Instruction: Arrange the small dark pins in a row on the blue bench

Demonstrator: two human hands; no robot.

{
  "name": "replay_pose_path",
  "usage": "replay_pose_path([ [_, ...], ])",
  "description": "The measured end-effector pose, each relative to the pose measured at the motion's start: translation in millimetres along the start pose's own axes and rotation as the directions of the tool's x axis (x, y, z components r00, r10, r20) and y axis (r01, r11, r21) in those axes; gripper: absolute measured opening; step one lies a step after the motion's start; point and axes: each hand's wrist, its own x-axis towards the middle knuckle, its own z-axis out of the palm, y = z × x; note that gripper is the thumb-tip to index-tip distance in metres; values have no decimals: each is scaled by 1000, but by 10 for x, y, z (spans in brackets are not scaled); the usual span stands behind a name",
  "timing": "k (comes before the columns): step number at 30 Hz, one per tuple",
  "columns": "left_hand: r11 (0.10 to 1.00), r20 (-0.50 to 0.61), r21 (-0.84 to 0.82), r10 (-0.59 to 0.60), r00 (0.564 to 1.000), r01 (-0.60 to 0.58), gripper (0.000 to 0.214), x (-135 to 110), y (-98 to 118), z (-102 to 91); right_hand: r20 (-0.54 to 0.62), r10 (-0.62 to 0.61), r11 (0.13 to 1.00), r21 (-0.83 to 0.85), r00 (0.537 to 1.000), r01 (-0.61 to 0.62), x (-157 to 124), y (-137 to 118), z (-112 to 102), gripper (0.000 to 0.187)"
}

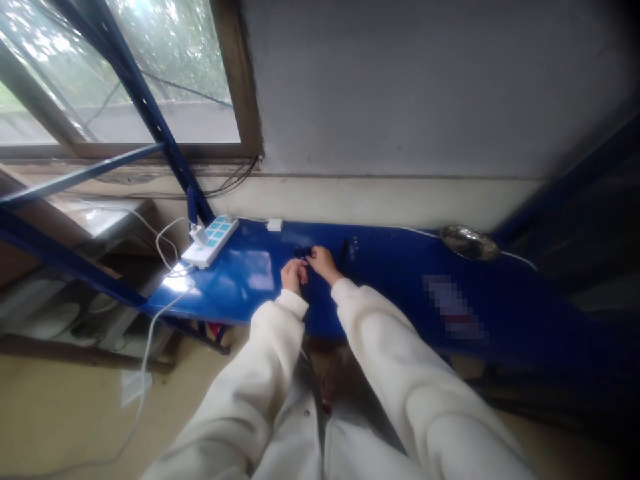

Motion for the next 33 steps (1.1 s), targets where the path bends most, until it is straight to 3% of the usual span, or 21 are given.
replay_pose_path([
  [3, 999, -6, 38, 13, 1000, -13, 30, -10, 23, 32, -14, -80, 997, -23, 997, 80, -108, -20, -93, 11],
  [7, 989, -39, 117, 91, 995, -86, 51, -31, 45, 67, -30, -243, 952, -201, 970, 232, -299, -60, -274, 16],
  [11, 973, -10, 195, 125, 992, -121, 40, -45, 46, 64, -9, -308, 898, -333, 951, 287, -439, -109, -425, 18],
  [14, 969, -4, 221, 110, 994, -106, 32, -38, 43, 56, -22, -295, 902, -336, 955, 270, -507, -110, -493, 19],
  [19, 986, 65, 160, 29, 997, -39, 36, -11, 18, 58, -132, -241, 958, -193, 962, 213, -611, -7, -532, 23],
  [25, 997, 216, 73, -54, 975, 39, 40, -12, -15, 48, -304, -141, 969, 152, 942, 194, -744, 131, -412, 29],
  [29, 999, 249, 35, -41, 968, 33, 40, -12, -13, 36, -288, -38, 938, 319, 957, 134, -797, 180, -338, 33],
  [33, 998, 266, 37, -60, 962, 52, 41, -23, 2, 40, -258, -2, 939, 333, 966, 91, -803, 189, -343, 34],
])
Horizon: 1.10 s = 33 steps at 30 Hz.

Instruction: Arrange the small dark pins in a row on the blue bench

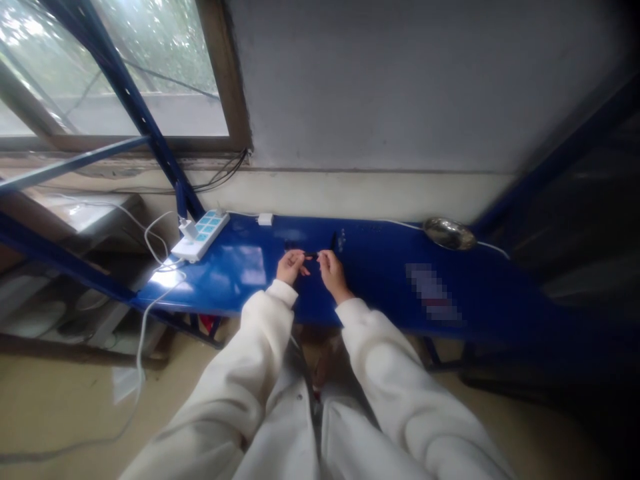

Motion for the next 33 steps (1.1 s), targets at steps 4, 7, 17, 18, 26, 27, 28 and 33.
replay_pose_path([
  [4, 1000, 34, 3, -24, 999, 24, 43, -8, 7, 14, -26, 5, 997, -75, 1000, -7, 7, -8, -19, 34],
  [7, 998, 55, -4, -57, 997, 57, 44, -4, 1, 12, -47, 22, 992, -122, 999, -28, 7, 2, -19, 33],
  [17, 997, 75, 48, -70, 995, 67, 46, 1, -11, 2, -146, -83, 997, -19, 986, 81, 11, 65, 18, 33],
  [18, 997, 71, 44, -70, 995, 67, 45, 2, -12, 2, -150, -82, 997, -9, 985, 81, 10, 64, 15, 32],
  [26, 996, 20, -18, -86, 996, 87, 46, 14, -15, -15, -253, 48, 996, 82, 966, -28, 10, 74, -23, 34],
  [27, 996, 8, -27, -87, 996, 87, 46, 15, -15, -18, -273, 68, 994, 100, 960, -41, 10, 78, -26, 34],
  [28, 996, -2, -35, -86, 996, 86, 46, 16, -14, -20, -291, 86, 991, 120, 953, -53, 10, 84, -27, 34],
  [33, 995, -13, -15, -94, 995, 94, 44, 16, -23, -15, -280, 106, 980, 194, 954, -52, 10, 111, -13, 32],
])
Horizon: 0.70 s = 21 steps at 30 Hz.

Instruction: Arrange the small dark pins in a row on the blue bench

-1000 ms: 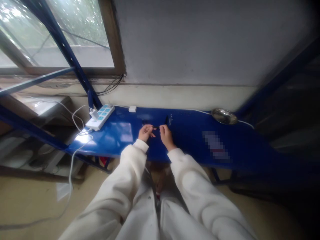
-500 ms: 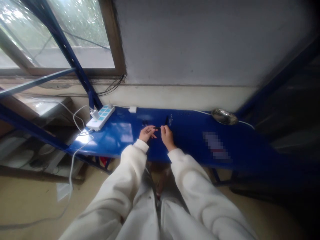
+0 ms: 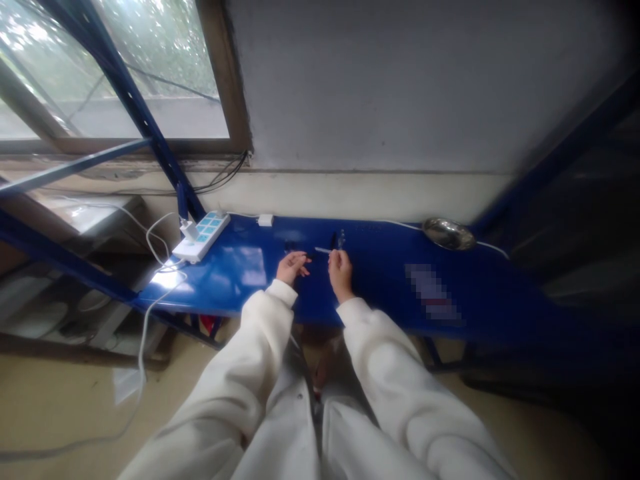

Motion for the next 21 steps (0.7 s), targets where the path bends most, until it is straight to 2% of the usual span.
replay_pose_path([
  [4, 998, 37, 68, -15, 999, 12, 44, 5, -17, 15, 121, -89, 996, 28, 989, 86, 5, 8, 24, 29],
  [10, 998, -35, 62, 16, 999, -14, 43, 17, -31, 7, 297, -189, 982, 68, 936, 177, -3, -14, 52, 25],
  [14, 995, -77, 91, 46, 996, -39, 43, 24, -43, -5, 387, -228, 969, 1, 894, 247, -33, -20, 62, 21],
  [21, 987, -43, 145, 83, 996, -76, 43, 26, -66, -9, 494, -281, 904, -152, 823, 400, -86, -113, 43, 18],
])
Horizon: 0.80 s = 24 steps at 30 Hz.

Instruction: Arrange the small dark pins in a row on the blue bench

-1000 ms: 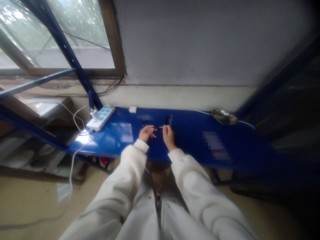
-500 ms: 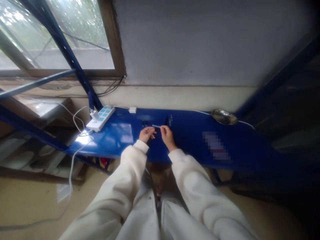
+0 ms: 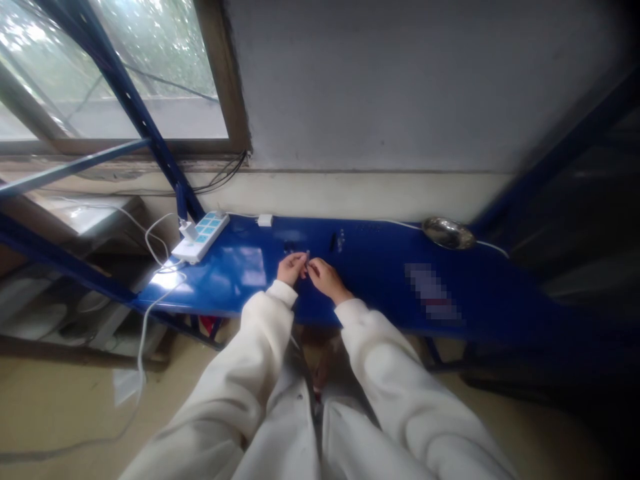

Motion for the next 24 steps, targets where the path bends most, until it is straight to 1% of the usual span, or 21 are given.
replay_pose_path([
  [6, 999, 45, 35, 10, 999, -12, 41, 7, -40, -19, 29, 14, 999, -39, 999, -13, 0, -35, -13, 19],
  [9, 997, 47, 74, 22, 999, -25, 40, -4, -36, -25, 17, 30, 999, -42, 999, -29, 5, -20, -1, 21],
  [14, 994, 72, 106, 29, 997, -37, 39, -20, -8, -26, -5, 13, 1000, 6, 1000, -13, 10, 22, 25, 23],
  [19, 999, 122, 31, -11, 992, 8, 30, -23, 22, -11, 6, -1, 999, 32, 1000, 1, 7, 39, 21, 20],
  [22, 999, 131, -22, -26, 991, 29, 24, -36, 50, 7, 30, -11, 1000, 8, 999, 10, 6, 33, 19, 18],
  [24, 998, 127, -39, -36, 991, 41, 23, -46, 70, 18, 19, -6, 1000, 1, 1000, 6, 11, 35, 22, 18],
])
